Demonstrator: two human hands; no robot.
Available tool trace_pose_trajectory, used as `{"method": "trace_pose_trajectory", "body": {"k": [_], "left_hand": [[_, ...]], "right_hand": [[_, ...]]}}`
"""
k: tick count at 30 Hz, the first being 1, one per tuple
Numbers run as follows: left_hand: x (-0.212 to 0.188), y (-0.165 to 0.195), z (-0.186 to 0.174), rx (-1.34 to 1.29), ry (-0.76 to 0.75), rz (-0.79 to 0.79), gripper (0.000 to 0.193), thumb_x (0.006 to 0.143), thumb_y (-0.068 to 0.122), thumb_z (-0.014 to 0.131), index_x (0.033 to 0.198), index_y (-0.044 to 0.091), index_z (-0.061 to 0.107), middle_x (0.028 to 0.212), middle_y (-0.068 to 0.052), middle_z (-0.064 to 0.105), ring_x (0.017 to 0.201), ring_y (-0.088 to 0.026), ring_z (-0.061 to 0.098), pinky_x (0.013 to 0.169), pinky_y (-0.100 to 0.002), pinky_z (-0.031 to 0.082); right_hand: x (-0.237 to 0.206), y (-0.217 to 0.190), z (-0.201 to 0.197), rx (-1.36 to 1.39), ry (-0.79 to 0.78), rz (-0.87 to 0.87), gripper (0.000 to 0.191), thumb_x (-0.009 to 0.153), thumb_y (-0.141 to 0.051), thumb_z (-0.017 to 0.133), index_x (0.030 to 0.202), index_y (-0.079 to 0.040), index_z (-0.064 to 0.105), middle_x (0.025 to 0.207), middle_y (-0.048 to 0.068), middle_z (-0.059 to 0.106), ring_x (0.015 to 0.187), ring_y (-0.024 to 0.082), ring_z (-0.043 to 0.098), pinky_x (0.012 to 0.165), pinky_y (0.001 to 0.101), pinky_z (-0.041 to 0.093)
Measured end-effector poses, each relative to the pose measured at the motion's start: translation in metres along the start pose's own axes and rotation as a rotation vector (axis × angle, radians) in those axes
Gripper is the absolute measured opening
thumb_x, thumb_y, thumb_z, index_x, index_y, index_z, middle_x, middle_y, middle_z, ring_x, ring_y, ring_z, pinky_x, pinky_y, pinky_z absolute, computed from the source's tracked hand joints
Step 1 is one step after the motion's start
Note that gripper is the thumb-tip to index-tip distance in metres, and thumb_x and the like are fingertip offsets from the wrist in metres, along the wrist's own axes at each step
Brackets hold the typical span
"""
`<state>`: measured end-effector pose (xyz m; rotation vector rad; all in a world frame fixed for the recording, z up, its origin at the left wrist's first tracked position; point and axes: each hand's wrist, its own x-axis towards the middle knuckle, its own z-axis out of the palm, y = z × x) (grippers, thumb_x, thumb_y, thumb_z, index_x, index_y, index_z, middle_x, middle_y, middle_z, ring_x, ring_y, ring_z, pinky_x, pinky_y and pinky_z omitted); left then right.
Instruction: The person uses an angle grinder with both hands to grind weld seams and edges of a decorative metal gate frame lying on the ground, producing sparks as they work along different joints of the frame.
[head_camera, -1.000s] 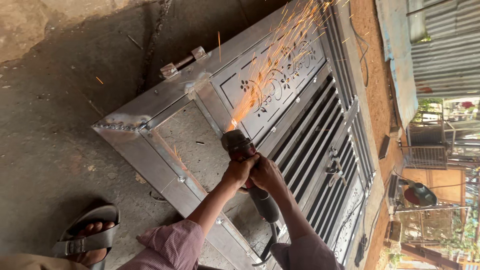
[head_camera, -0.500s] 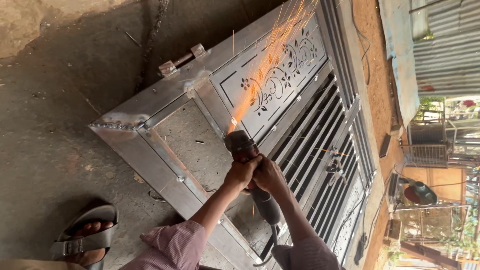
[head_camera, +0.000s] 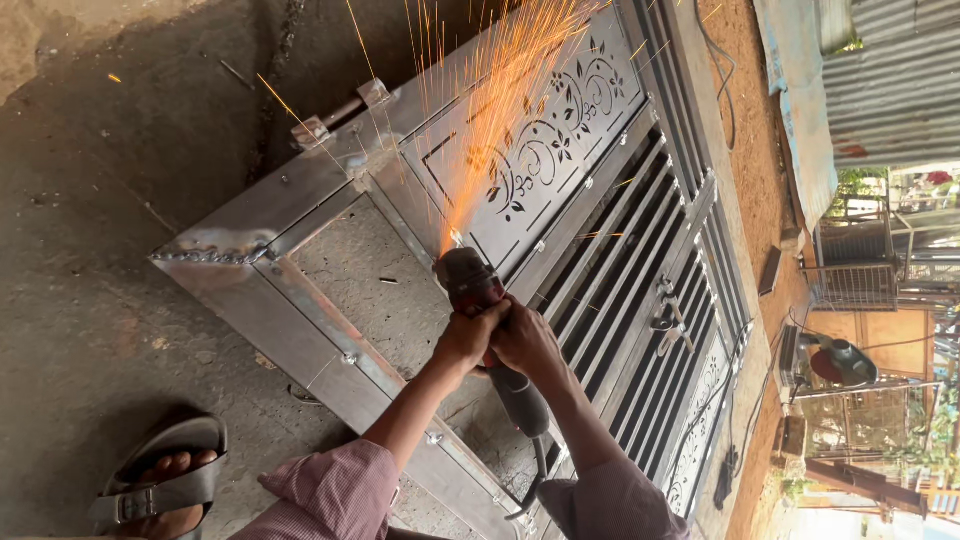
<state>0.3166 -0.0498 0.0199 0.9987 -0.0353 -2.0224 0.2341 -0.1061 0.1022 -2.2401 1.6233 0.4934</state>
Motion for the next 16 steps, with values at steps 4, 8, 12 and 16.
{"method": "trace_pose_trajectory", "body": {"k": [4,8,12,16], "left_hand": [[0.002,0.004,-0.001,-0.017,-0.027,-0.035,0.073,0.085,0.059,0.063,0.141,0.014,0.053,0.137,-0.015,0.065,0.117,-0.036,0.068,0.091,-0.059,0.060],[-0.002,-0.003,0.005,-0.042,-0.005,-0.036,0.070,0.085,0.057,0.064,0.140,0.015,0.055,0.137,-0.012,0.064,0.116,-0.034,0.067,0.090,-0.060,0.059],[0.002,-0.006,0.001,-0.061,0.004,0.015,0.069,0.084,0.056,0.066,0.137,0.013,0.059,0.133,-0.016,0.070,0.115,-0.035,0.071,0.087,-0.058,0.061],[0.009,-0.006,-0.002,-0.077,0.028,0.003,0.071,0.085,0.055,0.068,0.140,0.011,0.056,0.135,-0.016,0.068,0.117,-0.039,0.070,0.085,-0.061,0.061]], "right_hand": [[0.002,-0.004,-0.003,-0.043,-0.055,0.076,0.039,0.080,-0.027,0.066,0.115,-0.011,0.065,0.091,0.018,0.076,0.089,0.037,0.075,0.078,0.0475,0.058],[-0.006,-0.007,-0.009,0.009,-0.029,0.004,0.043,0.079,-0.026,0.065,0.120,-0.014,0.064,0.091,0.018,0.076,0.087,0.039,0.073,0.075,0.0489,0.057],[-0.004,-0.009,-0.006,-0.009,-0.063,0.032,0.037,0.083,-0.030,0.064,0.116,-0.012,0.065,0.089,0.018,0.076,0.086,0.037,0.076,0.078,0.0471,0.058],[-0.004,-0.009,-0.006,-0.014,-0.035,-0.024,0.045,0.083,-0.031,0.063,0.125,-0.015,0.064,0.095,0.020,0.076,0.091,0.039,0.073,0.079,0.0489,0.056]]}}
